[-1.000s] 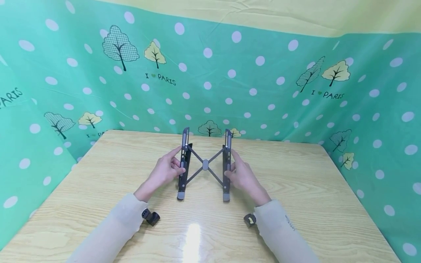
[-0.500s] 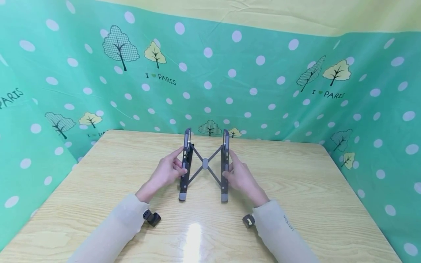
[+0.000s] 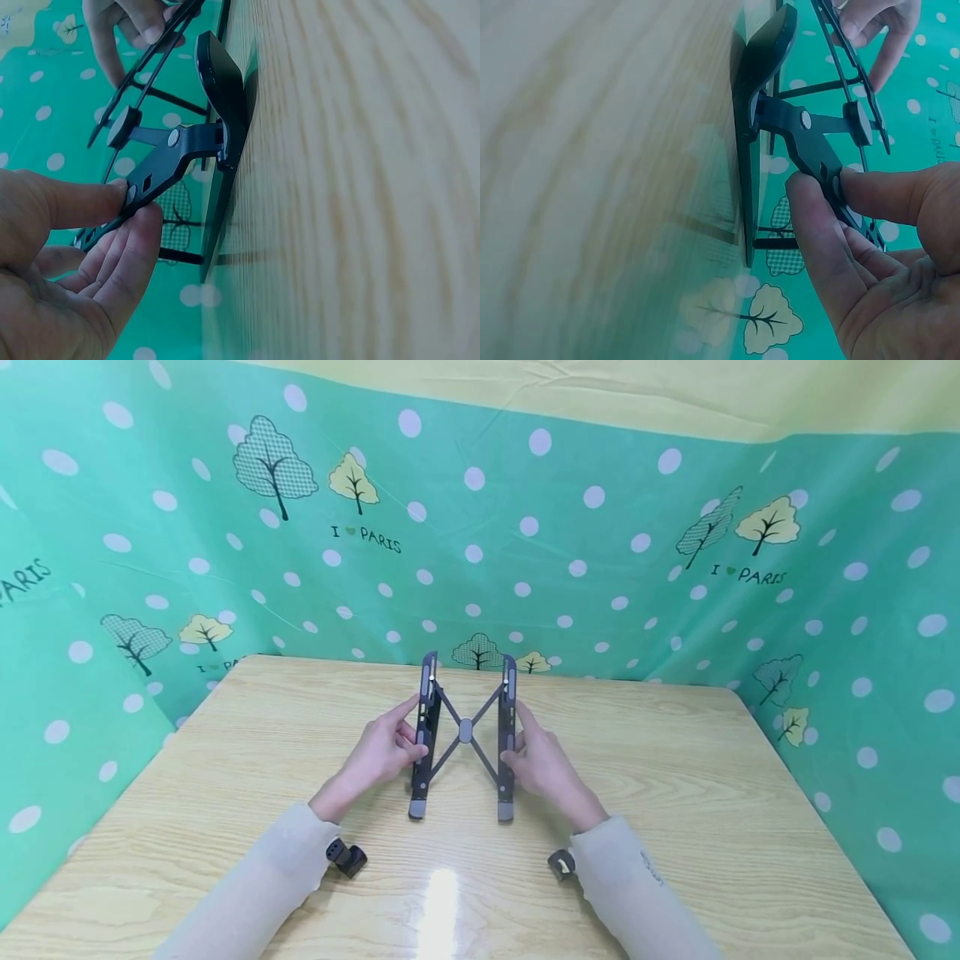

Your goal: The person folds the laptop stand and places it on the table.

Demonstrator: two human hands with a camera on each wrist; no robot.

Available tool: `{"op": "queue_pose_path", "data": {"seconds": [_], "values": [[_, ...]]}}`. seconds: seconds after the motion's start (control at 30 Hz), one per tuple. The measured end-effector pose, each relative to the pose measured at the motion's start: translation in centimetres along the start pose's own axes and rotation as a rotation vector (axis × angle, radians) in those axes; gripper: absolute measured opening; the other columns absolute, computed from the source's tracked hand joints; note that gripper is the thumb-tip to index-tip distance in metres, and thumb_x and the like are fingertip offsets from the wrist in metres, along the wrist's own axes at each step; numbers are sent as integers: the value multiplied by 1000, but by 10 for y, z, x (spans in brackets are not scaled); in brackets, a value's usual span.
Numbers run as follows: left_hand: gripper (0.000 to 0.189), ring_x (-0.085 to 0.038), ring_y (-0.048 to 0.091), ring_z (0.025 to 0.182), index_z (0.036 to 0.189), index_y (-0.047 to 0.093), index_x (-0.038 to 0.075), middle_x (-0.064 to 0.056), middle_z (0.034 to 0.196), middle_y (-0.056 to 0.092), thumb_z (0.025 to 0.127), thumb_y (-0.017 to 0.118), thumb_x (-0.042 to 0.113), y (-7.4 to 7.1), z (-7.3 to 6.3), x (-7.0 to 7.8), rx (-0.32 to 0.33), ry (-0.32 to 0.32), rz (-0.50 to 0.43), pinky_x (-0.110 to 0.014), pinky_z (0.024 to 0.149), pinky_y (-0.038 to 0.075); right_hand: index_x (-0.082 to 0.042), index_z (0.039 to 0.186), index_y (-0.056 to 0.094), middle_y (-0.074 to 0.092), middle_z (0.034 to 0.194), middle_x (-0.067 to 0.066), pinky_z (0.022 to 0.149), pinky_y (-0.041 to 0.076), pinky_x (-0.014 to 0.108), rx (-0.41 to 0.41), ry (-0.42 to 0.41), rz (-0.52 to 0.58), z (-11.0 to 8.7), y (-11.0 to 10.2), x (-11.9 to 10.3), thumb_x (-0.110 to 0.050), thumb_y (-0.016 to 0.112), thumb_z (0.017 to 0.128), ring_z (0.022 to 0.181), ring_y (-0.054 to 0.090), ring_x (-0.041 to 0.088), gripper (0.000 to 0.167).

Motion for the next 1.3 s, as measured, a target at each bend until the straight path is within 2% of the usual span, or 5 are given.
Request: {"op": "queue_pose_path", "data": {"seconds": [0.6, 0.97, 1.3], "values": [[91, -14, 60, 63, 150, 29, 12, -4, 78, 60, 74, 76, -6, 8, -2, 8, -27, 11, -15, -28, 59, 52, -22, 154, 15, 59, 88, 9, 50, 53, 31, -6, -2, 18, 2, 13, -10, -3, 66, 87, 62, 62, 24, 87], [89, -13, 58, 62, 149, 33, 11, -2, 76, 59, 73, 78, -4, 11, -2, 14, -19, 18, 36, -27, 59, 51, -21, 154, 16, 59, 89, 12, 50, 52, 31, -9, 5, 35, 3, 23, -19, -1, 67, 86, 62, 62, 27, 87], [90, -12, 58, 62, 148, 34, 12, -1, 76, 59, 71, 79, -2, 15, -2, 20, -25, 9, 70, -26, 61, 51, -20, 154, 15, 61, 84, 8, 49, 52, 30, -22, -21, 44, 4, 30, -27, -1, 67, 86, 61, 63, 26, 87]]}}
Point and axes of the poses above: each hand's wrist, its own z-axis towards the middle knuckle, its own y-axis out of the palm, x = y × z, the point moved 8 cm from there along z, towards the middle knuckle
